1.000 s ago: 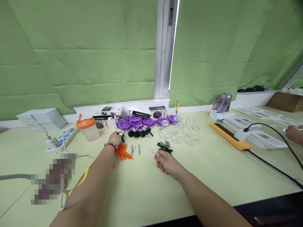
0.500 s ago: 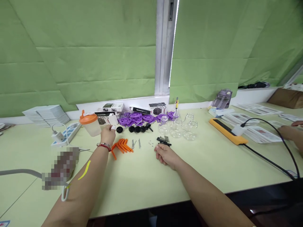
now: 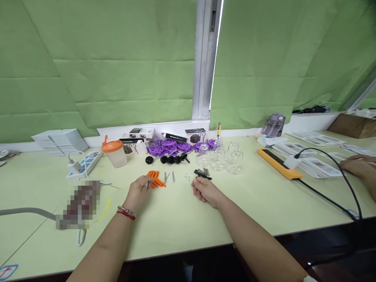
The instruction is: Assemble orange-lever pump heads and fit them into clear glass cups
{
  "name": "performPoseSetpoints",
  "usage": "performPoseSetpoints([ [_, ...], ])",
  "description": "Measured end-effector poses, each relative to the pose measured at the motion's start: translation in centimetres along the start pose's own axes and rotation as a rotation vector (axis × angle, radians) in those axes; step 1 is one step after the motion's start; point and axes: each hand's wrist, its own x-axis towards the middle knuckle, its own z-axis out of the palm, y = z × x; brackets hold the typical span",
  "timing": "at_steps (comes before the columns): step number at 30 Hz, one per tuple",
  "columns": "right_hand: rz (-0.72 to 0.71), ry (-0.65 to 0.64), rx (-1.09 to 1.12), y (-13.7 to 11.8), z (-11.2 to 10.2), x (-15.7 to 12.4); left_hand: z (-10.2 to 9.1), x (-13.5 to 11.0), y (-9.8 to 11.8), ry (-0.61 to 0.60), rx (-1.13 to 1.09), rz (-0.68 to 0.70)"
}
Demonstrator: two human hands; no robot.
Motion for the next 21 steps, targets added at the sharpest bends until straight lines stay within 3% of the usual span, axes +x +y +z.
performPoseSetpoints([
  [3, -0.003, -0.003, -0.038, -0.1, 0.1, -0.1, -0.6, 0.4, -0.8, 0.074, 0.110, 0.136],
  [7, -0.068, -0.019, -0.129, -0.1, 0.4, -0.4, -0.9, 0.7, -1.1, 0.200, 0.280, 0.021],
  [11, -0.166, -0.045, -0.230, 0.2, 0.4, -0.4, -0.9, 0.7, -1.2, 0.250, 0.372, -0.138],
  [15, -0.258, 0.023, -0.384, 0.2, 0.4, -0.4, -1.2, 1.1, -1.7, 0.244, 0.505, -0.222],
  [18, -0.413, 0.084, -0.601, -0.2, 0.6, -0.9, -1.3, 1.2, -2.0, 0.165, 0.670, -0.314],
  [21, -0.520, 0.010, -0.813, -0.7, 1.2, -1.8, -0.8, 0.8, -1.9, 0.063, 0.801, -0.421],
])
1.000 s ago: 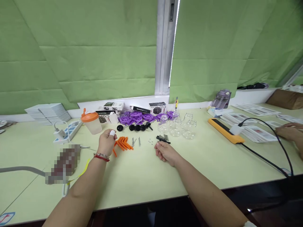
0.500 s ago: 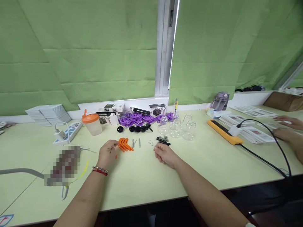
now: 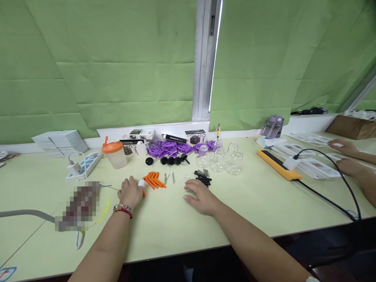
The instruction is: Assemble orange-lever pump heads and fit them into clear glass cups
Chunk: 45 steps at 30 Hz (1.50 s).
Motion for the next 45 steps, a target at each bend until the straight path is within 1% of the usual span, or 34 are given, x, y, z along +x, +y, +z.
performPoseSetpoints([
  [4, -0.058, -0.222, -0.180, -1.0, 0.6, -0.4, 0.3, -1.0, 0.8, -0.145, 0.181, -0.056],
  [6, -0.065, -0.306, -0.235, -1.0, 1.1, -0.4, 0.2, -1.3, 1.1, -0.185, 0.219, -0.066],
  [9, -0.058, -0.368, -0.289, -0.9, 1.6, -0.4, 0.2, -1.4, 1.4, -0.196, 0.234, -0.071],
  [13, -0.048, -0.403, -0.312, -0.9, 1.7, -0.3, 0.6, -1.2, 1.1, -0.165, 0.229, -0.058],
  [17, -0.047, -0.408, -0.318, -1.1, 1.5, -0.2, 1.0, -1.0, 0.8, -0.148, 0.238, -0.040],
  [22, -0.046, -0.409, -0.322, -1.2, 1.4, -0.2, 1.0, -1.0, 0.8, -0.133, 0.252, -0.033],
  [28, -0.052, -0.407, -0.320, -1.0, 1.5, -0.2, 1.1, -1.0, 0.8, -0.104, 0.208, -0.037],
  [33, -0.056, -0.393, -0.302, -0.8, 1.6, -0.1, 1.2, -0.9, 0.6, -0.072, 0.155, -0.015],
  [40, -0.065, -0.392, -0.296, -0.9, 1.7, -0.2, 1.1, -0.6, 0.4, -0.070, 0.112, -0.029],
  [42, -0.094, -0.369, -0.280, -0.9, 1.5, -0.1, 0.9, -0.6, 0.4, -0.053, 0.065, -0.048],
  [43, -0.108, -0.335, -0.276, -0.9, 1.2, 0.0, 0.8, -0.5, 0.5, -0.035, 0.033, -0.061],
  [45, -0.095, -0.204, -0.286, -0.6, 0.3, 0.3, 0.5, -0.5, 0.5, 0.028, -0.036, -0.095],
])
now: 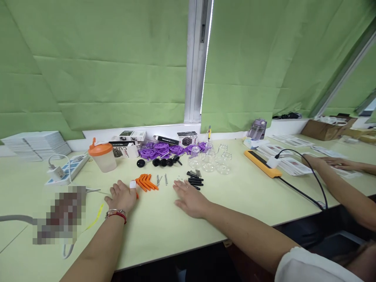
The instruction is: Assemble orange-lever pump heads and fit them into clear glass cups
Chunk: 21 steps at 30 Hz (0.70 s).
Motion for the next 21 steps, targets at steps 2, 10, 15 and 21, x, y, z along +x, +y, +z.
performPoseSetpoints([
  [2, 0.117, 0.162, -0.026, 0.9, -1.2, 0.0, -0.3, 0.0, 0.3, 0.093, -0.063, -0.014],
  [10, 0.481, 0.248, -0.094, 3.4, -2.6, -2.2, -1.6, -3.2, 4.1, 0.284, -0.055, 0.360],
  [15, 0.518, 0.204, -0.070, 3.2, -1.6, -2.4, -1.3, -6.4, 6.1, 0.224, -0.094, 0.760],
  [21, 0.558, 0.196, -0.023, 3.2, -1.6, -1.8, -0.1, -6.5, 6.5, 0.097, -0.168, 0.919],
])
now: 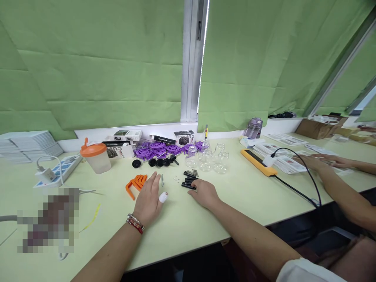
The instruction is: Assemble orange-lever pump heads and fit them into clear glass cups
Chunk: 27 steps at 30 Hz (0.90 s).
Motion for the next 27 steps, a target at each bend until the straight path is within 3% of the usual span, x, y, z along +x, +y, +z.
performPoseSetpoints([
  [5, 0.011, -0.074, 0.031, -0.1, 0.0, 0.2, 0.3, 0.0, 0.2, -0.075, -0.067, -0.023],
  [8, -0.003, -0.119, 0.177, -0.4, 0.4, 0.4, 0.2, 0.0, 0.2, -0.173, -0.229, -0.044],
  [12, -0.004, -0.146, 0.590, -1.5, 1.4, 0.9, 0.0, 1.3, 0.2, -0.351, -0.569, -0.274],
  [17, -0.048, -0.155, 0.902, -3.8, 3.1, 1.1, -0.2, 4.0, 1.8, -0.398, -1.011, -0.482],
  [21, -0.097, -0.218, 0.839, -4.2, 3.1, 1.8, 0.3, 4.4, 2.5, -0.310, -1.000, -0.511],
  [24, -0.139, -0.287, 0.650, -2.9, 1.3, 3.4, 0.6, 3.6, 1.9, -0.263, -0.870, -0.442],
  [25, -0.149, -0.258, 0.587, -2.2, 0.5, 4.0, 0.7, 3.3, 1.7, -0.254, -0.825, -0.411],
  [27, -0.123, -0.080, 0.469, -0.4, -1.1, 5.1, 0.6, 2.9, 1.3, -0.258, -0.744, -0.375],
])
